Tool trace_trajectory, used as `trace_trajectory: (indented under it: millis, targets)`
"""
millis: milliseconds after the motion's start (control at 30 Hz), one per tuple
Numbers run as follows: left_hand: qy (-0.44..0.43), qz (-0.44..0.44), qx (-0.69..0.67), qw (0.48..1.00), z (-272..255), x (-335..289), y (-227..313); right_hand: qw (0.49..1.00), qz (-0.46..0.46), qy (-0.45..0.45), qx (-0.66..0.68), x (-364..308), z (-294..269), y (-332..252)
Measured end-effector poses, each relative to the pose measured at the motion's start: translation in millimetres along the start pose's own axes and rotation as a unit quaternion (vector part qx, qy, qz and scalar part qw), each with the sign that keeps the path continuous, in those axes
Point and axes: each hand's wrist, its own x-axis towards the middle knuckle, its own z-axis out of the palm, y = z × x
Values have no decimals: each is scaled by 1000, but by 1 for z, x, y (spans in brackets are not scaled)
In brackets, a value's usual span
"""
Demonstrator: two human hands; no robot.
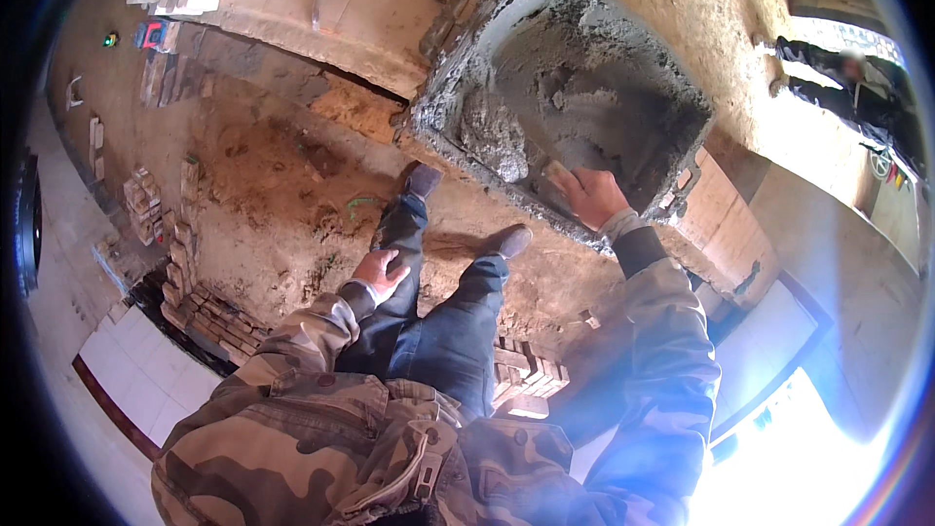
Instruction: The person is laying bricks to build a wall. They scoop mortar from a container, spread it on the wall, place bricks, and tap them into position with a trowel.
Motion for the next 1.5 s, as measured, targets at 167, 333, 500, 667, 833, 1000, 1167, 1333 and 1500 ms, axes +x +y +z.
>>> trace_trajectory:
  millis: [167, 333, 500, 667, 833, 1000, 1167, 1333, 1500]
  targets:
    - [-3, 16, 40, 999, -8, 2, -9, 983, 119, -67, 119, 1, -18, -20]
    - [-5, 38, 58, 998, -23, 8, -24, 969, 142, -81, 185, -10, -26, -30]
    - [-29, 32, 104, 994, -35, 13, -22, 967, 110, -48, 225, -43, -22, -38]
    - [-81, 12, 186, 979, -21, 17, -8, 957, 86, 82, 266, -126, -4, -39]
    - [-79, 71, 198, 974, 9, 19, -45, 911, 123, 125, 373, -235, 35, -40]
    - [-158, 27, 319, 934, 34, 18, 23, 782, 251, 207, 532, -362, 111, -44]
    - [-174, 27, 421, 890, 78, 11, 116, 580, 363, 342, 644, -410, 206, -11]
    - [-202, 51, 432, 878, 128, 9, 188, 409, 406, 461, 674, -388, 219, 67]
    - [-217, 94, 515, 824, 182, 6, 200, 336, 408, 564, 634, -338, 246, 191]
